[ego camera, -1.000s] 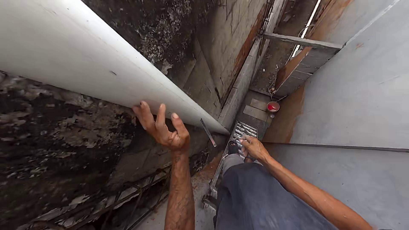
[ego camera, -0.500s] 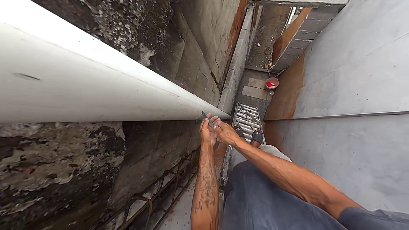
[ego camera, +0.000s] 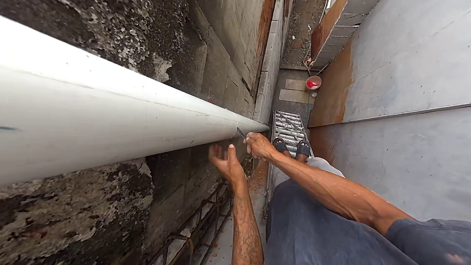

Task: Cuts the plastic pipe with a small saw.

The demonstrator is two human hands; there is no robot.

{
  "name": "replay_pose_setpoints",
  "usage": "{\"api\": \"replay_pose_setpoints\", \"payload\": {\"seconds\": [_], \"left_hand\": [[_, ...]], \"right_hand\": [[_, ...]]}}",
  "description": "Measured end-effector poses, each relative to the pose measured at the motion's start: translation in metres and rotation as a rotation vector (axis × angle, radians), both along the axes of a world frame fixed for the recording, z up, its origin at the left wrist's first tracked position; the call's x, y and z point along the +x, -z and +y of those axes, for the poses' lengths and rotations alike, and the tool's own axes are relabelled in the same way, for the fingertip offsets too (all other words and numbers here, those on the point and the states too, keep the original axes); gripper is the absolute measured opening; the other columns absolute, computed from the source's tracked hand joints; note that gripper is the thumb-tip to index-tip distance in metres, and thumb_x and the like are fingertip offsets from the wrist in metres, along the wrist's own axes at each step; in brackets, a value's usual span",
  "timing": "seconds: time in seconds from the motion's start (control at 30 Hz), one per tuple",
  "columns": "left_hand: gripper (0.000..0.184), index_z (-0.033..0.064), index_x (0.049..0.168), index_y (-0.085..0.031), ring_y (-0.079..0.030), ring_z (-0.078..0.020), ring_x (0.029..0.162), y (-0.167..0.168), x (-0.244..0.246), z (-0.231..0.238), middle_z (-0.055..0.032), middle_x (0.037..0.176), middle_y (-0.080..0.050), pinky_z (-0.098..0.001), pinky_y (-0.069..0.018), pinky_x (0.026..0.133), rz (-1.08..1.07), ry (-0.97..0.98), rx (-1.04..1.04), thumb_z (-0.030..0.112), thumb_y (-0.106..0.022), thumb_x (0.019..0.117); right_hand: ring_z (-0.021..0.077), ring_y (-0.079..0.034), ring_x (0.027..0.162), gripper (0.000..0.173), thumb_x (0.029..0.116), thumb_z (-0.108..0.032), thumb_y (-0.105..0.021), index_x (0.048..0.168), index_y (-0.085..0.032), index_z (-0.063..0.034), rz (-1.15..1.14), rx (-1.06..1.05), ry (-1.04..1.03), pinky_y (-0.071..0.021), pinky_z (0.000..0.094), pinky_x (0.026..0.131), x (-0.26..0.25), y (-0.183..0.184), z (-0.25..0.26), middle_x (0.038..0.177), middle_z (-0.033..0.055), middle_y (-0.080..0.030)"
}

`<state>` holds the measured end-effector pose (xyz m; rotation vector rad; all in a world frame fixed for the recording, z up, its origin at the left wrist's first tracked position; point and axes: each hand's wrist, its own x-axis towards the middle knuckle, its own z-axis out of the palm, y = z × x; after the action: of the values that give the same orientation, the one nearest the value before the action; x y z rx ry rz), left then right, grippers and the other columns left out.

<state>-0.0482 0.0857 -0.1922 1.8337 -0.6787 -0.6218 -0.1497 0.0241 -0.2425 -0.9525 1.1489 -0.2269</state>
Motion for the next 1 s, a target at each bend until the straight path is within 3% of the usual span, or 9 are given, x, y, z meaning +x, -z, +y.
{"api": "replay_pose_setpoints", "payload": {"seconds": [0.07,0.13,0.23,0.37,0.57,0.7,0.83,0.9,1.0], "left_hand": [[0.089,-0.0076,0.155,-0.016,-0.034,-0.0308,0.147,-0.034,0.006,-0.006,-0.0286,0.16,-0.026,-0.0411,-0.0356,0.118,-0.229,0.001,-0.173,0.021,-0.069,0.089],[0.105,-0.009,0.156,-0.008,-0.031,-0.0293,0.148,-0.061,0.011,-0.025,-0.0302,0.16,-0.022,-0.0394,-0.0348,0.119,-0.383,0.013,-0.338,0.03,-0.075,0.0856],[0.119,-0.0091,0.154,0.001,-0.042,-0.0242,0.142,-0.076,0.011,-0.058,-0.0289,0.154,-0.031,-0.0333,-0.0435,0.113,-0.448,-0.045,-0.491,0.026,-0.084,0.0791],[0.116,-0.0131,0.152,-0.002,-0.045,-0.0223,0.137,-0.067,0.006,-0.075,-0.0304,0.149,-0.035,-0.0291,-0.0437,0.11,-0.55,-0.152,-0.503,0.019,-0.083,0.0762],[0.118,-0.0145,0.151,0.002,-0.045,-0.0196,0.136,-0.058,0.012,-0.076,-0.0305,0.147,-0.035,-0.0263,-0.0435,0.108,-0.634,-0.145,-0.519,0.028,-0.08,0.0773],[0.119,-0.0139,0.15,0.001,-0.045,-0.019,0.136,-0.057,0.015,-0.074,-0.029,0.146,-0.036,-0.027,-0.0432,0.109,-0.658,-0.133,-0.51,0.032,-0.081,0.0776],[0.116,-0.0136,0.15,0.0,-0.046,-0.0189,0.136,-0.057,0.012,-0.074,-0.0282,0.146,-0.037,-0.0274,-0.0441,0.109,-0.661,-0.118,-0.522,0.03,-0.08,0.0794],[0.116,-0.0136,0.15,-0.001,-0.047,-0.0191,0.135,-0.059,0.013,-0.074,-0.028,0.145,-0.038,-0.028,-0.0444,0.109,-0.668,-0.11,-0.522,0.032,-0.08,0.0796],[0.117,-0.0146,0.15,0.001,-0.046,-0.0193,0.135,-0.059,0.012,-0.075,-0.0291,0.145,-0.037,-0.0271,-0.0434,0.109,-0.676,-0.125,-0.504,0.034,-0.079,0.0793]], "right_hand": [[0.0206,-0.061,0.072,0.035,0.113,-0.022,-0.036,0.121,-0.064,-0.0029,0.056,-0.121,0.003,-0.052,0.038,0.073,0.006,0.009,0.001,0.084,0.0115,-0.064],[0.0335,-0.065,0.099,0.036,0.1123,-0.021,-0.037,0.117,-0.065,-0.0001,0.097,-0.169,0.0,-0.0502,0.0515,0.091,0.01,0.007,0.002,0.104,0.021,-0.067],[0.0368,-0.064,0.109,0.039,0.1128,-0.026,-0.035,0.115,-0.063,-0.0008,0.154,-0.149,-0.078,-0.0489,0.0552,0.094,0.01,0.0,-0.001,0.111,0.022,-0.067],[0.0334,-0.063,0.102,0.038,0.1127,-0.025,-0.034,0.112,-0.063,0.0003,0.088,-0.145,-0.141,-0.0485,0.0521,0.092,-0.014,0.0,-0.002,0.104,0.02,-0.065],[0.0287,-0.06,0.089,0.036,0.1127,-0.023,-0.036,0.103,-0.061,0.0,-0.033,-0.135,-0.159,-0.0476,0.0476,0.083,-0.008,0.014,-0.015,0.093,0.0159,-0.06],[0.0234,-0.057,0.08,0.035,0.1125,-0.024,-0.035,0.104,-0.06,-0.0011,-0.095,-0.106,-0.165,-0.0467,0.0425,0.078,-0.03,0.02,0.015,0.086,0.0114,-0.055],[0.0288,-0.06,0.087,0.035,0.1124,-0.023,-0.037,0.104,-0.062,0.001,-0.114,-0.11,-0.151,-0.0478,0.0479,0.082,-0.015,0.02,-0.008,0.09,0.0158,-0.059],[0.0273,-0.058,0.082,0.035,0.1126,-0.024,-0.036,0.102,-0.06,-0.0006,-0.14,-0.125,-0.137,-0.0474,0.0465,0.078,-0.016,0.025,0.003,0.086,0.0136,-0.057],[0.0253,-0.057,0.084,0.035,0.1122,-0.024,-0.034,0.105,-0.06,-0.0003,-0.11,-0.102,-0.17,-0.0461,0.0436,0.081,-0.04,0.024,0.027,0.089,0.0131,-0.057]]}}
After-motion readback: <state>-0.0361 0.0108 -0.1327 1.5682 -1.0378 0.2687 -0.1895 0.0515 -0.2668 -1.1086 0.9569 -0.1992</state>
